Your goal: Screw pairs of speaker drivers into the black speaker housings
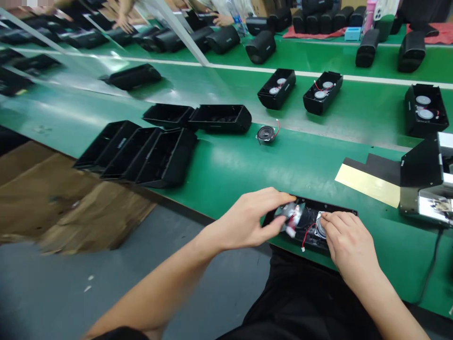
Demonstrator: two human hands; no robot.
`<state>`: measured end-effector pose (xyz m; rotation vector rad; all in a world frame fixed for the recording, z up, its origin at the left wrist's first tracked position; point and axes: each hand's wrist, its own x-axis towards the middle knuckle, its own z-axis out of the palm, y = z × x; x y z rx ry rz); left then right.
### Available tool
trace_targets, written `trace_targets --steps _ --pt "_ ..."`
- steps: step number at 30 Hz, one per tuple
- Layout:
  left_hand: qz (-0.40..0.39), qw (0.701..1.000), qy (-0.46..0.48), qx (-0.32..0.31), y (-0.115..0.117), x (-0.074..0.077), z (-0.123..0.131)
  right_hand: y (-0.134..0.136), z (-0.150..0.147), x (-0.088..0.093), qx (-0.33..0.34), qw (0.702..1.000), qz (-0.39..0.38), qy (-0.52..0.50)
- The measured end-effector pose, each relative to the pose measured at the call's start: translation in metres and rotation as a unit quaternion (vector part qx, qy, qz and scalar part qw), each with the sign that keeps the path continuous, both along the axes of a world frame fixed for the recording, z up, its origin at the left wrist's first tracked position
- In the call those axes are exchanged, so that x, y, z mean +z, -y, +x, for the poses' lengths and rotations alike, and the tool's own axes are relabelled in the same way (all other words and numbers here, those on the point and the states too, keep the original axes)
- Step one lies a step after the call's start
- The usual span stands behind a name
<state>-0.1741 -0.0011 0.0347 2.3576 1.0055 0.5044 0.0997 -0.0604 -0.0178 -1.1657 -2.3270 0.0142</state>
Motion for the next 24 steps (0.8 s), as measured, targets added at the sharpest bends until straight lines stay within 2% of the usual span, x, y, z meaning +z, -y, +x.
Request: trace_targets --steps 2,3,5,8,10,12,14,16,20,24 --pt "-0.096 0.978 0.164 0.080 0.008 -0.001 -0.008 0.000 -0.001 0.003 0.000 1.000 0.007 -0.015" --pt "-0.152 0.952 0.239 0.117 0.013 -0.003 -0.009 0.000 -0.002 0.006 0.001 1.000 0.010 -0.028" --pt "-0.274 0.879 0.353 0.168 0.026 -0.009 -0.001 0.001 -0.004 0.015 0.004 0.997 0.005 -0.081" --pt "-0.431 0.768 0.440 0.173 0.042 -0.016 0.023 0.003 -0.009 0.034 0.017 0.980 -0.043 -0.193" --pt "-0.472 0.725 0.474 0.166 0.048 -0.017 0.037 0.005 -0.014 0.045 0.026 0.965 -0.095 -0.241" --pt "-0.470 0.711 0.493 0.175 0.050 -0.016 0.045 0.006 -0.019 0.051 0.028 0.948 -0.157 -0.276" --pt "-0.460 0.712 0.498 0.182 0.052 -0.015 0.048 0.006 -0.023 0.052 0.022 0.931 -0.205 -0.301" --pt "-0.454 0.717 0.497 0.180 0.052 -0.016 0.047 0.006 -0.026 0.052 0.019 0.924 -0.219 -0.313" --pt "-0.448 0.726 0.490 0.178 0.053 -0.019 0.046 0.007 -0.027 0.050 0.018 0.933 -0.175 -0.313" --pt "-0.435 0.753 0.459 0.184 0.055 -0.019 0.048 0.010 -0.024 0.050 0.036 0.952 -0.091 -0.292"
